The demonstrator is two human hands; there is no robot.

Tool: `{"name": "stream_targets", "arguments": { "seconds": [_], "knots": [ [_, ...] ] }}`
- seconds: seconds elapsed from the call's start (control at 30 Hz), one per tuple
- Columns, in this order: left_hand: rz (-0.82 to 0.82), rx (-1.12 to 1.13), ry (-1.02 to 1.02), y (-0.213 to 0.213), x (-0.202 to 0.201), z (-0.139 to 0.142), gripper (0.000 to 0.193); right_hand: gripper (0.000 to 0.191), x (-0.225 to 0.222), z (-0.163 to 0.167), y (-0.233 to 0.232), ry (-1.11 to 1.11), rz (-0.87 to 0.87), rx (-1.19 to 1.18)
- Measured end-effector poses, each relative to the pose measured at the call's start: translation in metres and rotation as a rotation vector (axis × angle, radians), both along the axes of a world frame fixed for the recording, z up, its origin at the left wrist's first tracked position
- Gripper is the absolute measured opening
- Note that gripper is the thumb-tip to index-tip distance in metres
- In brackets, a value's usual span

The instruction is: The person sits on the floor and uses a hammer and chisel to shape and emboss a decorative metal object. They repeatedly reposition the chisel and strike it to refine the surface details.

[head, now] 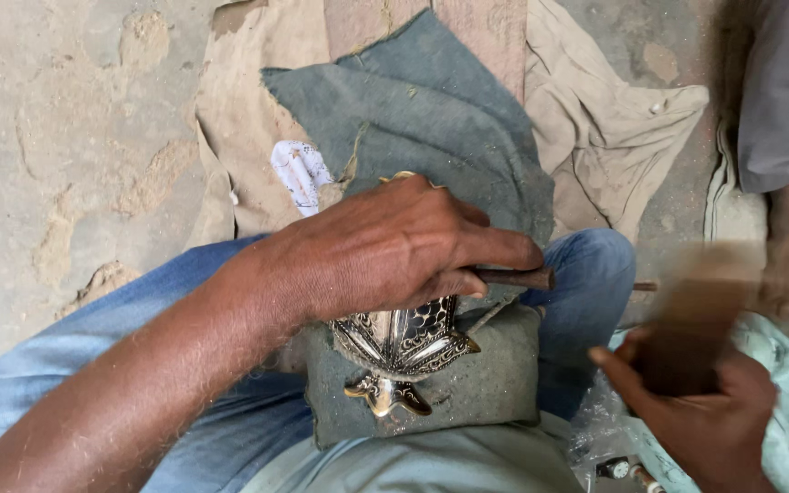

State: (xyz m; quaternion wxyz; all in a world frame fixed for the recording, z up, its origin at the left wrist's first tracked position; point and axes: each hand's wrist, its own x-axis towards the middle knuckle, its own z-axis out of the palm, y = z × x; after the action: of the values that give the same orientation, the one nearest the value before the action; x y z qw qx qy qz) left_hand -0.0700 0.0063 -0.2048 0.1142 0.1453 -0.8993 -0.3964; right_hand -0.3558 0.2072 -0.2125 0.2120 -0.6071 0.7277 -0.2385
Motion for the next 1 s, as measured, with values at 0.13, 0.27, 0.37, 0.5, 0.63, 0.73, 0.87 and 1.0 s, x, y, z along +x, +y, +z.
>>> {"name": "stream_targets", "arguments": {
  "seconds": [0.13, 0.27, 0.37, 0.5, 0.63, 0.73, 0.87, 1.0],
  "knots": [
    [0.019, -0.027, 0.143, 0.004, 0.0, -0.002, 0.039, 0.034, -0.002, 0.003, 0.0, -0.038, -0.055, 0.203],
    [0.118, -0.019, 0.311, 0.015, -0.005, -0.001, 0.031, 0.038, -0.013, 0.005, 0.015, -0.196, -0.157, 0.078],
    [0.274, 0.098, 0.266, 0.034, -0.008, 0.0, 0.028, 0.038, -0.016, -0.005, 0.031, -0.582, -0.156, -0.6],
    [0.373, 0.255, 0.065, 0.045, -0.017, -0.002, 0.019, 0.039, -0.01, -0.022, 0.038, -0.877, 0.045, -0.357],
    [0.477, 0.221, 0.175, 0.06, -0.027, -0.001, 0.028, 0.043, -0.012, -0.014, 0.024, -1.022, 0.07, 0.045],
    [0.501, 0.182, 0.238, 0.069, -0.032, 0.0, 0.031, 0.043, -0.034, 0.006, 0.012, -0.653, -0.067, -0.114],
    [0.518, 0.161, 0.245, 0.077, -0.038, -0.003, 0.032, 0.052, -0.08, 0.012, -0.004, -0.455, -0.232, -0.095],
    [0.522, 0.146, 0.196, 0.08, -0.044, -0.005, 0.028, 0.036, -0.109, 0.013, -0.016, -0.202, -0.108, -0.016]
  ]
}}
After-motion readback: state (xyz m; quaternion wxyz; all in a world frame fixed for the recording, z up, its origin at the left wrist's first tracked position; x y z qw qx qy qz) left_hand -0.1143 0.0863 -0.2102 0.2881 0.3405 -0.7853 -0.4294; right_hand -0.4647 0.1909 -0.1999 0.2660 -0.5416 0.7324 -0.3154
